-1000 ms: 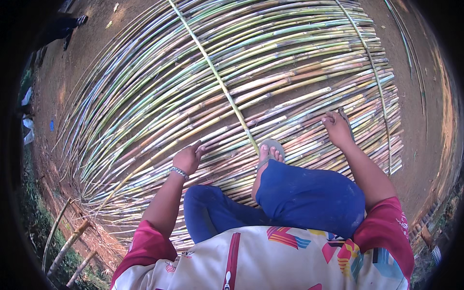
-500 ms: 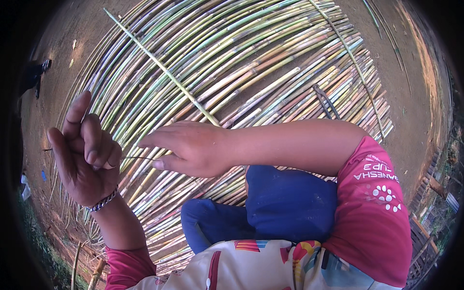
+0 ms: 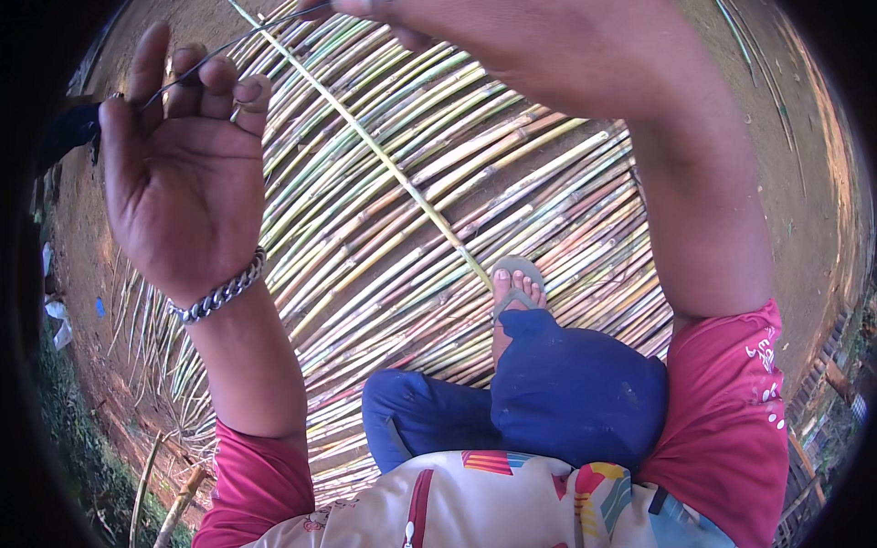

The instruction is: The person sits on the ground and weaves a long bamboo strip through a pre-laid grid of bamboo poles. They use their hands to pull the strip through the weave and a knife to trim the excess length of the strip.

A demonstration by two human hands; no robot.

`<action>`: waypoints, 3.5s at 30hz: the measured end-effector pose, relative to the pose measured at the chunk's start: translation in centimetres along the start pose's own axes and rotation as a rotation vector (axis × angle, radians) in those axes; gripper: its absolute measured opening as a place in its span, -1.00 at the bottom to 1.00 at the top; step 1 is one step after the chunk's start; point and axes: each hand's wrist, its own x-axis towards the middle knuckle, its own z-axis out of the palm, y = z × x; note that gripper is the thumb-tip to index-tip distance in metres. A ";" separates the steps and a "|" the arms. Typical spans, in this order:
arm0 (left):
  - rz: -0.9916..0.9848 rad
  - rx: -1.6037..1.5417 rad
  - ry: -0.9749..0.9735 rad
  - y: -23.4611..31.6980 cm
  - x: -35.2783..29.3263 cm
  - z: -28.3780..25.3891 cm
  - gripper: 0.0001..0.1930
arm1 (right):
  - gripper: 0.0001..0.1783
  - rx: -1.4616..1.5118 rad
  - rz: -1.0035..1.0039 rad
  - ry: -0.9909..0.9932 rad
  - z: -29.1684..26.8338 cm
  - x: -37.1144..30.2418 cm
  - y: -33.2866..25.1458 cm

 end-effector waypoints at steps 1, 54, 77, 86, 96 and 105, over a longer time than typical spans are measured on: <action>-0.008 -0.045 0.013 -1.7 -0.5 -0.9 -0.46 | -0.74 -0.054 0.041 -0.032 -1.1 -0.6 0.9; -1.048 1.770 0.426 -27.0 -24.7 -11.5 -0.44 | -0.67 -0.604 0.257 -0.435 18.2 -15.2 27.7; -1.048 1.776 0.575 -28.6 -23.6 -11.9 -0.55 | -0.82 -0.562 0.115 -0.579 20.2 -14.0 28.6; -0.960 1.807 0.577 -28.8 -23.4 -11.1 -0.59 | -0.84 -0.542 0.227 -0.459 20.7 -13.8 28.9; -0.937 1.963 0.376 -25.4 -23.1 -10.0 -0.50 | -0.85 -0.703 0.145 -0.576 18.9 -12.6 26.7; -1.132 1.737 0.515 -27.0 -22.9 -9.8 -0.46 | -0.70 -0.633 0.153 -0.585 19.5 -15.2 29.4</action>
